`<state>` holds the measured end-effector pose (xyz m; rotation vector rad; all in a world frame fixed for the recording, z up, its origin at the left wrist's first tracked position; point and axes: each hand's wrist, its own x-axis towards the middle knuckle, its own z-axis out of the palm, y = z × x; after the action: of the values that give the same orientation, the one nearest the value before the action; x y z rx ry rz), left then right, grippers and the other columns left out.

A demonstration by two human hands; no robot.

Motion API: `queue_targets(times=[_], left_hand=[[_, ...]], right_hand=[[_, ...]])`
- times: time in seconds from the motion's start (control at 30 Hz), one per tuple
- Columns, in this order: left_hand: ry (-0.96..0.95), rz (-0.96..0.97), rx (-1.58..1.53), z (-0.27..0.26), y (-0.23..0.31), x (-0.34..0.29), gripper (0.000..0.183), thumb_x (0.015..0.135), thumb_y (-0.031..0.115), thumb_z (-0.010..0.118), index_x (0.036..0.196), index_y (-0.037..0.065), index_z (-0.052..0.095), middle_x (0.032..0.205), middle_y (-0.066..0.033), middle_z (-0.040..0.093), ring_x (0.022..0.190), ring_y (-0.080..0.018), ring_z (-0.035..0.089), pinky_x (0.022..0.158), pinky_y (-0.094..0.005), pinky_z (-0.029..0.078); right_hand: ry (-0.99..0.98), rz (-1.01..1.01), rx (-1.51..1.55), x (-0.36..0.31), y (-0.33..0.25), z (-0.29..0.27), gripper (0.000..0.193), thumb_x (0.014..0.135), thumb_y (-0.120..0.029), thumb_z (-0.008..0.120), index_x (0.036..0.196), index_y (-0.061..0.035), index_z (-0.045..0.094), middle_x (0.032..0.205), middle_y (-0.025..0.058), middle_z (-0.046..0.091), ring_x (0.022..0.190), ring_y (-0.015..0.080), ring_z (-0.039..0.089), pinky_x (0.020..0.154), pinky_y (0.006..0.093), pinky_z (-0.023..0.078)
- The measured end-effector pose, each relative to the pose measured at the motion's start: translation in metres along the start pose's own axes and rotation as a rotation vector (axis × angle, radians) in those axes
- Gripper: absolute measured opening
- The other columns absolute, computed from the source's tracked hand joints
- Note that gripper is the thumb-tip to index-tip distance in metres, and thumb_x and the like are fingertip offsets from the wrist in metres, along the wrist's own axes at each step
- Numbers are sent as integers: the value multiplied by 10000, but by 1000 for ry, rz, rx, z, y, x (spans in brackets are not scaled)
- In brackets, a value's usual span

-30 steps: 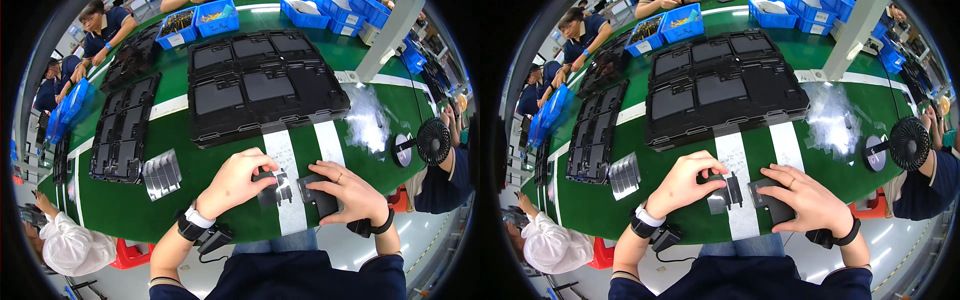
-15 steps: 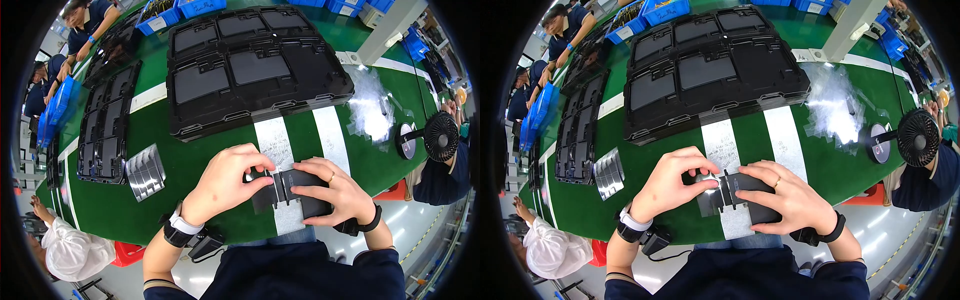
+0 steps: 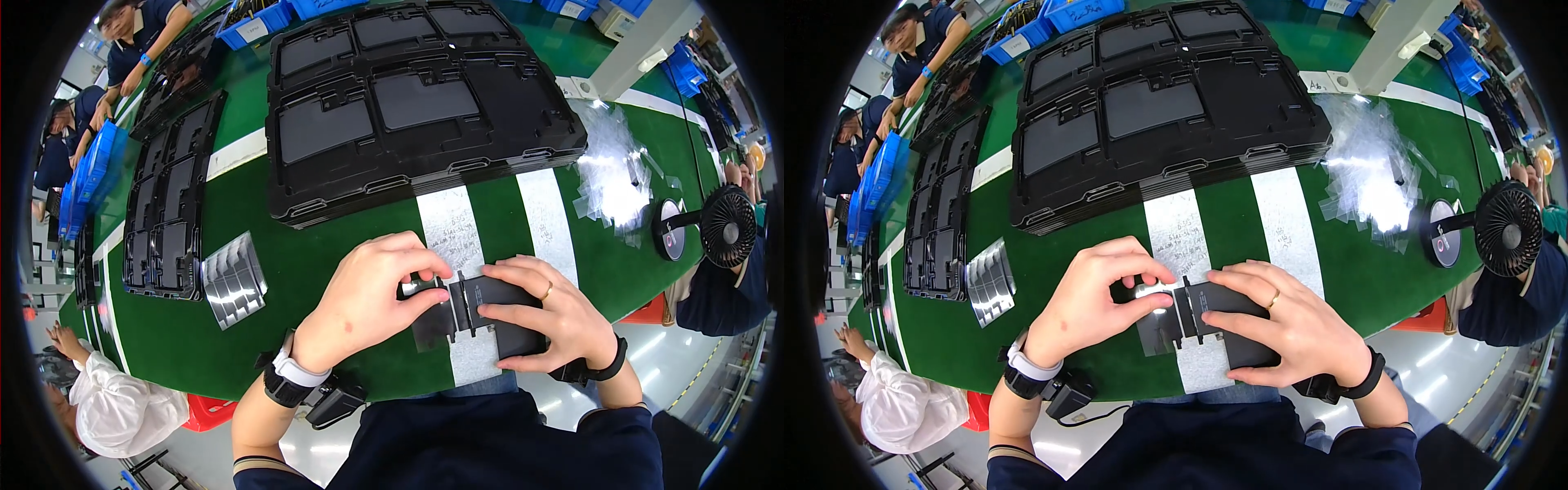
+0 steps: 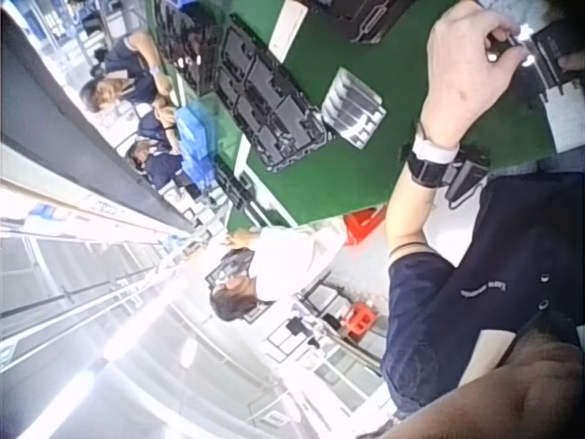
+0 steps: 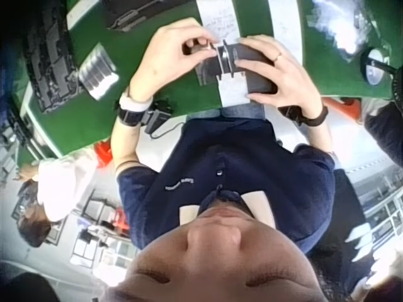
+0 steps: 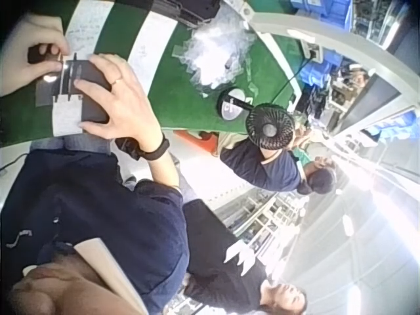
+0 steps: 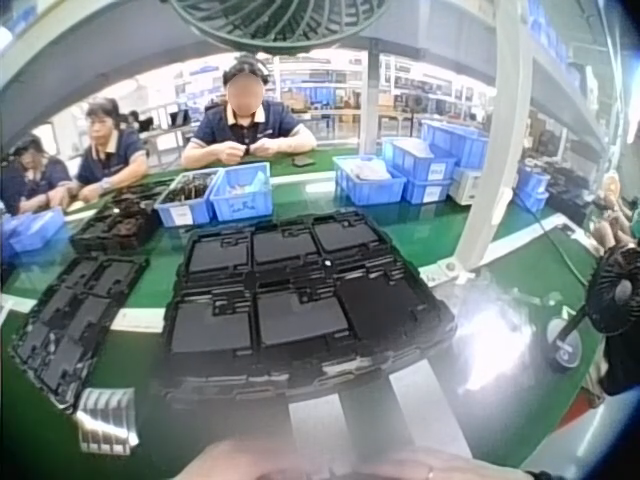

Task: Applying protective films to small rectangular electronic components on a factory assembly line.

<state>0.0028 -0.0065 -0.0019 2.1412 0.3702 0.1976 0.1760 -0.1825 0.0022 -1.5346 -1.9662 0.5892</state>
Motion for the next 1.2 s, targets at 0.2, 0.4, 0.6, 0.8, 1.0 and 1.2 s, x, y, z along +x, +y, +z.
queue_targets(times=[0.2,0.4,0.6,0.8,1.0,1.2], left_hand=[[-8,-5,-9,0,1,2,206,648,49,744,836,66,662,711,-32,557,603,-132,504,544,-248,423],[5,2,-17,2,4,6,216,648,53,744,849,57,665,680,-27,532,574,-120,466,526,-244,402],[447,21,-360,-2,5,-7,181,772,81,668,896,17,553,732,-11,544,618,-70,487,555,-198,389],[251,103,-631,-12,-10,-12,703,835,680,335,871,-3,499,814,-109,592,730,-167,585,645,-273,454],[699,-72,-706,5,-13,-8,465,732,-67,675,1122,-14,428,975,-114,556,865,-176,594,741,-249,500],[712,12,-587,-2,-22,0,243,753,-49,663,949,-47,520,906,-92,551,777,-133,581,674,-217,489]], right_hand=[[-25,6,-14,1,0,-3,542,577,-279,762,1065,-88,625,1258,173,461,1114,363,457,939,435,384],[2,-60,40,-3,8,-2,545,633,-293,749,1107,-77,589,1242,193,445,1100,370,457,921,430,388],[246,-150,26,17,-4,-6,636,630,-337,766,1157,-78,521,1261,180,422,1092,367,454,895,419,407],[529,-291,-91,72,-11,-21,733,564,-323,776,1165,-46,463,1232,190,414,1115,383,428,926,437,380],[453,-299,-24,94,16,10,812,638,-341,760,1293,-40,386,1305,173,378,1173,347,406,983,415,344],[586,-125,466,96,32,13,494,759,-72,657,1214,-19,473,837,86,600,836,203,604,777,311,487]])
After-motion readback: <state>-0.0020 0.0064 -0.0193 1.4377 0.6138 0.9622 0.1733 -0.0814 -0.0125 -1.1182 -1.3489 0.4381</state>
